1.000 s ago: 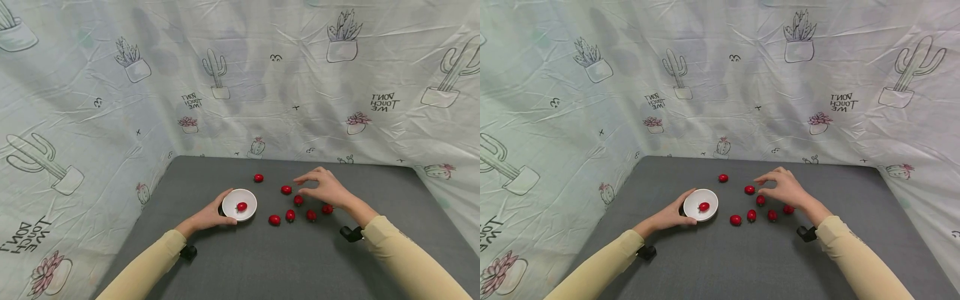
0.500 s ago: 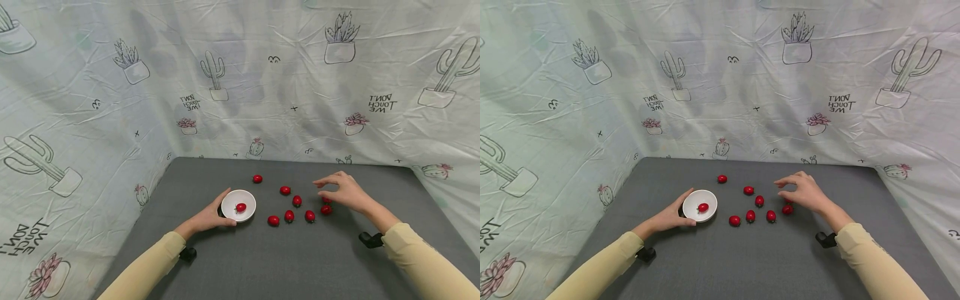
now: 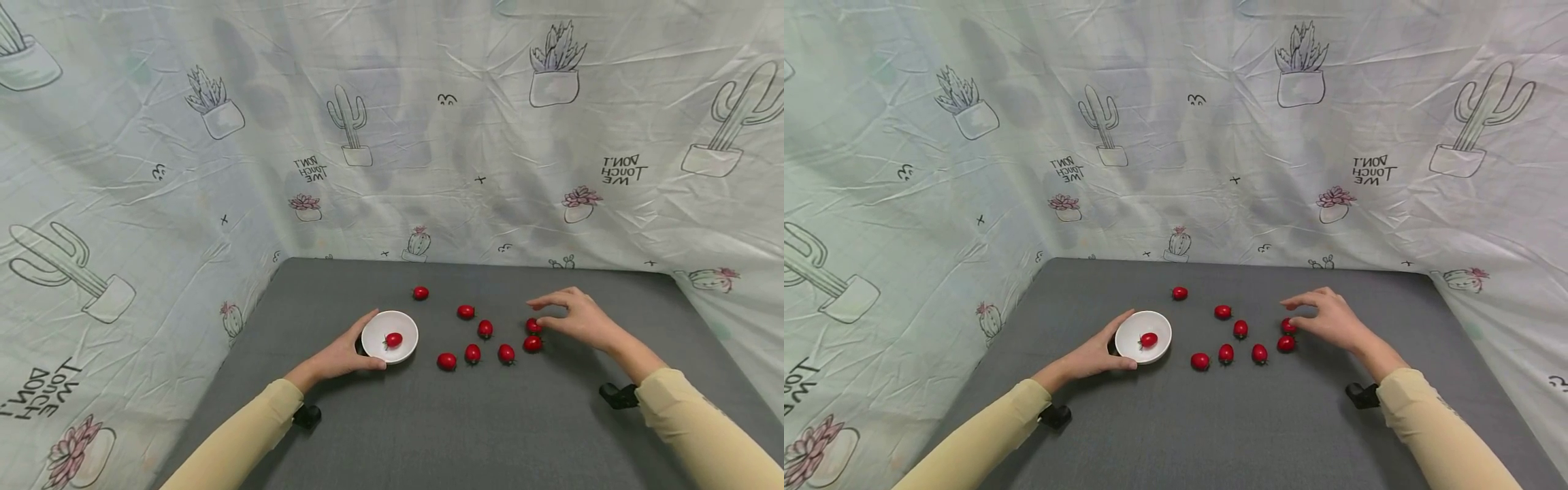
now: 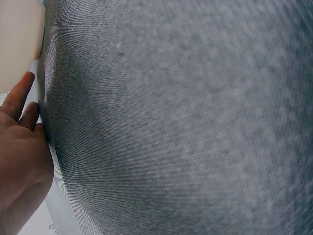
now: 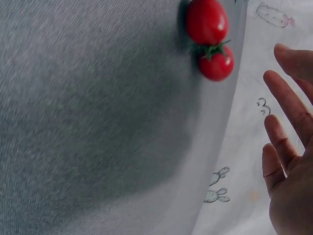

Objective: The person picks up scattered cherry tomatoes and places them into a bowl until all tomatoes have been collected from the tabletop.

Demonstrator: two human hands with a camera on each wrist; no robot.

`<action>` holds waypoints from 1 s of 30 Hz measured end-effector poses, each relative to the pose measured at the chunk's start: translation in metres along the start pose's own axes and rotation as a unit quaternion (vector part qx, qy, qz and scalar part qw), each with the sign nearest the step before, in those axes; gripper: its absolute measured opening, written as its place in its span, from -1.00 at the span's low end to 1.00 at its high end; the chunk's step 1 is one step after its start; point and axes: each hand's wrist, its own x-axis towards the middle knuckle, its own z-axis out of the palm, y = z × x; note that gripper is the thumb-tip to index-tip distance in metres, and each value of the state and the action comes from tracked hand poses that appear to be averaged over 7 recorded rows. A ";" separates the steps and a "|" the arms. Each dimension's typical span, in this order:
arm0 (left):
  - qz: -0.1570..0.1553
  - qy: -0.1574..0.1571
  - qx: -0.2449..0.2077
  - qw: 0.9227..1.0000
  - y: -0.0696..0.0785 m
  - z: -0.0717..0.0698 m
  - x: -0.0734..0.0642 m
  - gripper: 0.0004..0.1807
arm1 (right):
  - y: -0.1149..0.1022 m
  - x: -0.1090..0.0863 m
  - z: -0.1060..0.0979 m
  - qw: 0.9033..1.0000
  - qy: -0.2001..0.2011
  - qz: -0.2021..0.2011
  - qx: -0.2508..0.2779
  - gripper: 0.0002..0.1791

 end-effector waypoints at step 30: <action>0.003 0.000 -0.013 1.000 0.000 0.000 -0.001 0.26 | 0.033 0.006 0.011 0.995 -0.088 -0.029 0.043 -0.58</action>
